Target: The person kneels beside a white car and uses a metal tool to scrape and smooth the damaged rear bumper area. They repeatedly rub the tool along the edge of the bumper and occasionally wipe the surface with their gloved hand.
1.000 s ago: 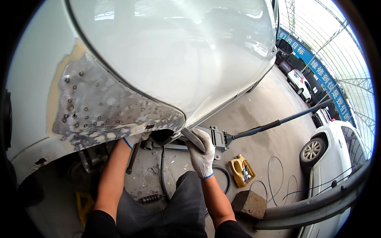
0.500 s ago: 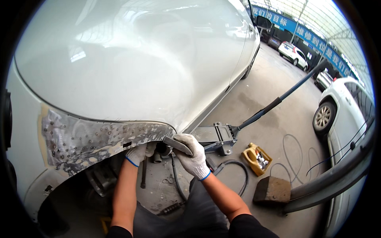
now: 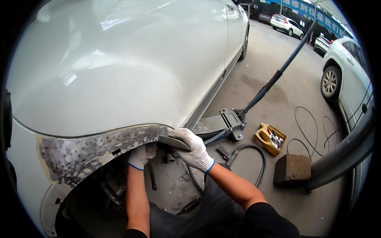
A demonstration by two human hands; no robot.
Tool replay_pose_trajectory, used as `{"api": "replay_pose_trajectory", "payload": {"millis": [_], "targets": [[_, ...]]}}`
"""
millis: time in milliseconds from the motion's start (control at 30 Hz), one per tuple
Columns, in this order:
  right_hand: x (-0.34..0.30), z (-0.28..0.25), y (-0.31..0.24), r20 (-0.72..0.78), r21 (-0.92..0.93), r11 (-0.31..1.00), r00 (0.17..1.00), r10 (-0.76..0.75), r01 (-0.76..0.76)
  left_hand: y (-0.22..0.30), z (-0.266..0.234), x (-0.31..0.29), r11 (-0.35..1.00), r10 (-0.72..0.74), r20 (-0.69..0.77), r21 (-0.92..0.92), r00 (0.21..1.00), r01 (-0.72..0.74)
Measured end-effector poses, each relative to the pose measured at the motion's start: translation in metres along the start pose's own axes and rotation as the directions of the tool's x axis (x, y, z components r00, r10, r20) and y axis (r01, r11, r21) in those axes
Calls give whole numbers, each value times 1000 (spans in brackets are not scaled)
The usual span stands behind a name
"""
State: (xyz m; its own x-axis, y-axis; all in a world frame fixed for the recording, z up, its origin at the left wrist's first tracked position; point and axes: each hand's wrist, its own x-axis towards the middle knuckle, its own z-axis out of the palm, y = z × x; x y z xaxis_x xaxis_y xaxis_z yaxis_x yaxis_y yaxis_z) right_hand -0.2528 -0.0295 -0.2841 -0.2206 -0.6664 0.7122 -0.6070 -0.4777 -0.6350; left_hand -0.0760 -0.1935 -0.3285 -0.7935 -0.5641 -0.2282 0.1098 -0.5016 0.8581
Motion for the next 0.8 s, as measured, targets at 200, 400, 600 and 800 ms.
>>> {"api": "replay_pose_trajectory", "payload": {"millis": [200, 400, 600, 800], "targets": [[-25, -15, 11, -36, 32, 996, 996, 84, -82, 15, 5, -11, 999, -15, -114, -42, 993, 11], [-23, -12, 9, -31, 11, 998, 998, 60, -60, 9, 9, -1, 995, -76, -99, -76, 992, 69], [-7, 2, 1, -36, 57, 998, 999, 28, -25, 13, 20, -7, 999, -29, -109, 20, 994, 31], [-5, 1, 3, -28, 51, 999, 1000, -8, 10, 15, 23, -4, 1000, -3, -178, -16, 984, 0]]}}
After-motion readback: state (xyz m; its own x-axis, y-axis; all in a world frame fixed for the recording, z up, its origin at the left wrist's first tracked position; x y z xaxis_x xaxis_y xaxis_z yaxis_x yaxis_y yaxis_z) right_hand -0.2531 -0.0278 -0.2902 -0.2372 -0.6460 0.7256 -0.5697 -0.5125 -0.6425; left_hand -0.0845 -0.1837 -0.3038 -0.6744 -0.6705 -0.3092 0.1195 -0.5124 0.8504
